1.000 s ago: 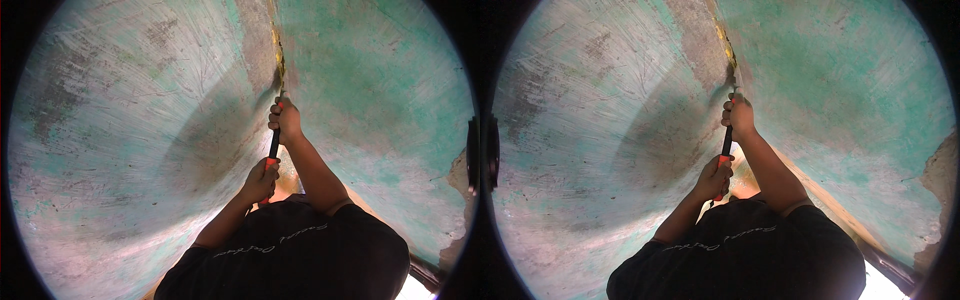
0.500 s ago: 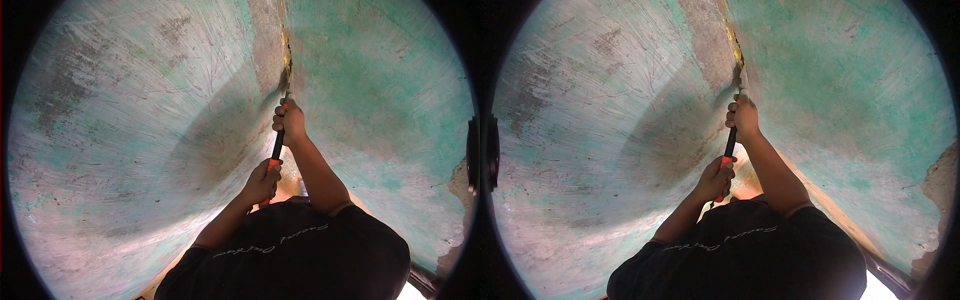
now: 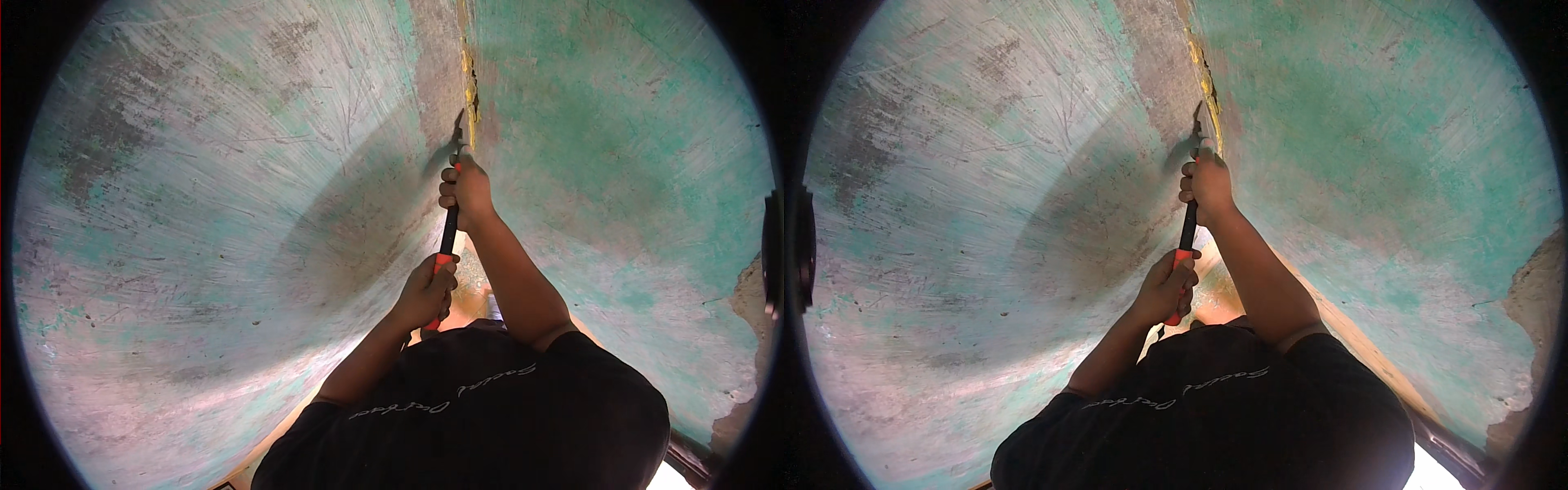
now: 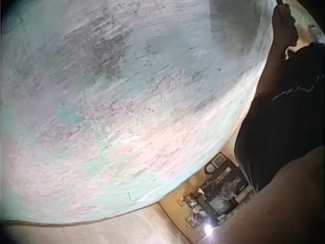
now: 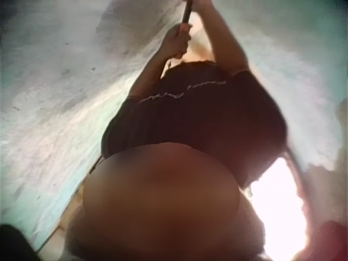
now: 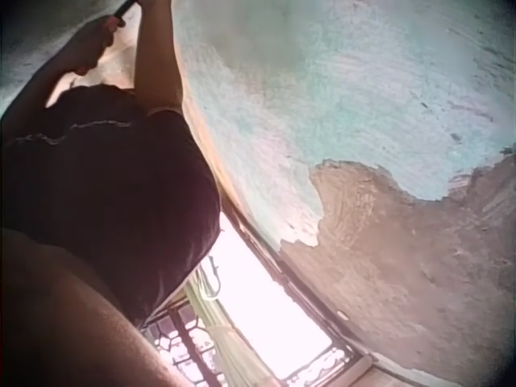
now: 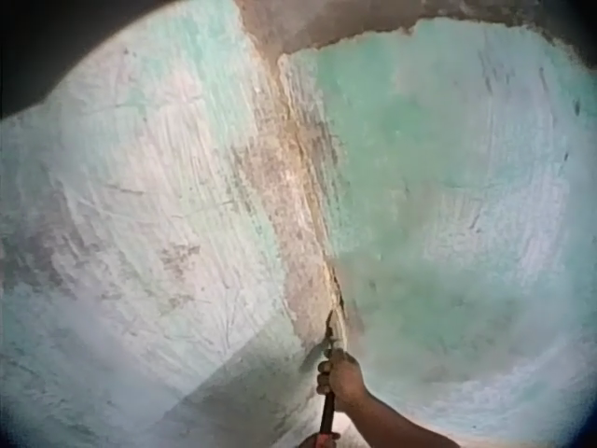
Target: Scraping old paint and plaster from an indoor wall using a hand-held scraper tool.
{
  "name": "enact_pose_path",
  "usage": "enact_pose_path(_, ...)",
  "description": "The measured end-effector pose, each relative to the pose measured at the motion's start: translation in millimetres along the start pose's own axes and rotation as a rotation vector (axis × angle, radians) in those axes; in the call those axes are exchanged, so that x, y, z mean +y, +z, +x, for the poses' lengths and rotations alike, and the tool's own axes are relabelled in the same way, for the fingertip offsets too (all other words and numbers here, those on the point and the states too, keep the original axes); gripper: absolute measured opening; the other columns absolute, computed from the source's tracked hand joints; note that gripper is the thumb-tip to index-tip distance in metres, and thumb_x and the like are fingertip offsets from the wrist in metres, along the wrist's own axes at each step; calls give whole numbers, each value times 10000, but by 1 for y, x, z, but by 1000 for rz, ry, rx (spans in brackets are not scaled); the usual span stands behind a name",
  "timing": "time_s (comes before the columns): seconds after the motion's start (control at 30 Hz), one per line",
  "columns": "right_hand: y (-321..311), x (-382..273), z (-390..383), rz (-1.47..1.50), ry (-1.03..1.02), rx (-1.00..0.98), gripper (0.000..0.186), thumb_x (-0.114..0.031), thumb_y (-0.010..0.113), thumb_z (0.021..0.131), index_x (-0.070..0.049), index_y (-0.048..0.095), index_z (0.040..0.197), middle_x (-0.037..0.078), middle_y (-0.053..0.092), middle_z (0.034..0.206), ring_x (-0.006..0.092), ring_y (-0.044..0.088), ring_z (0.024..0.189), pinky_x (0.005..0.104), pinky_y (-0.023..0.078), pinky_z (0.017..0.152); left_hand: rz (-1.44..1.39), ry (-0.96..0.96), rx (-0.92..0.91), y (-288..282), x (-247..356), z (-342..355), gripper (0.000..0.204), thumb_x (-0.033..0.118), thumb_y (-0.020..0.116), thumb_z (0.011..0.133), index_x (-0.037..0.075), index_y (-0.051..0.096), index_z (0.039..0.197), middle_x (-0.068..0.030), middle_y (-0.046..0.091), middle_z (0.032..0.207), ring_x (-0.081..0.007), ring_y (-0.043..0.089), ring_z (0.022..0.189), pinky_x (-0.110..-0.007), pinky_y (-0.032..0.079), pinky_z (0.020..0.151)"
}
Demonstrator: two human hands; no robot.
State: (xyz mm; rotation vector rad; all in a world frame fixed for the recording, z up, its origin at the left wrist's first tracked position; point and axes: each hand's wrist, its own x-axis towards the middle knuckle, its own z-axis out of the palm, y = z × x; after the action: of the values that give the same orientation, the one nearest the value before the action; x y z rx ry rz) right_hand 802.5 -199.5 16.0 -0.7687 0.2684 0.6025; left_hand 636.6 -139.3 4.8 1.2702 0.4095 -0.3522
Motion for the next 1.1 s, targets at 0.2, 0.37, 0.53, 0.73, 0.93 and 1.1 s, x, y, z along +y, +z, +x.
enact_pose_path(0.2,2,1,-5,21,-47,0,144,-285,400,897,-151,424,851,-55,344,585,45,262,416,198,228,369,27,3,26,3,1,-3,322,307,441,933,60,418,1138,1,441,655,-66,377,392,-232,312,361)
enact_pose_path(0.37,-6,15,-7,72,0,-11,137,-277,405,893,-142,428,903,-46,351,591,49,269,419,202,238,371,49,-6,19,-8,-12,-5,317,318,434,934,70,415,1130,-1,433,651,-69,372,393,-232,315,361)
enact_pose_path(0.53,-22,55,-8,69,97,4,121,-257,400,884,-149,418,937,-48,351,588,53,268,419,204,238,373,67,-73,31,-29,-46,-17,291,326,417,938,85,406,1102,-7,423,651,-80,380,396,-238,327,366)
enact_pose_path(0.73,-44,69,4,68,179,64,109,-262,391,885,-160,414,915,-65,339,575,48,258,417,203,228,370,73,-142,66,-21,-54,-13,299,332,420,935,79,413,1094,-5,429,653,-82,399,411,-241,355,376)
enact_pose_path(0.93,-81,83,24,88,228,101,263,-394,382,905,-134,420,924,-52,317,568,59,266,420,220,236,379,115,-229,106,-10,-67,3,284,319,432,929,69,428,1065,-10,449,648,-87,420,412,-245,366,371)
enact_pose_path(1.1,-98,95,37,125,352,90,220,-373,379,901,-156,415,889,-59,306,555,57,259,416,212,223,371,132,-265,142,-9,-88,20,242,307,426,930,76,436,1001,-9,451,639,-91,424,408,-251,370,368)
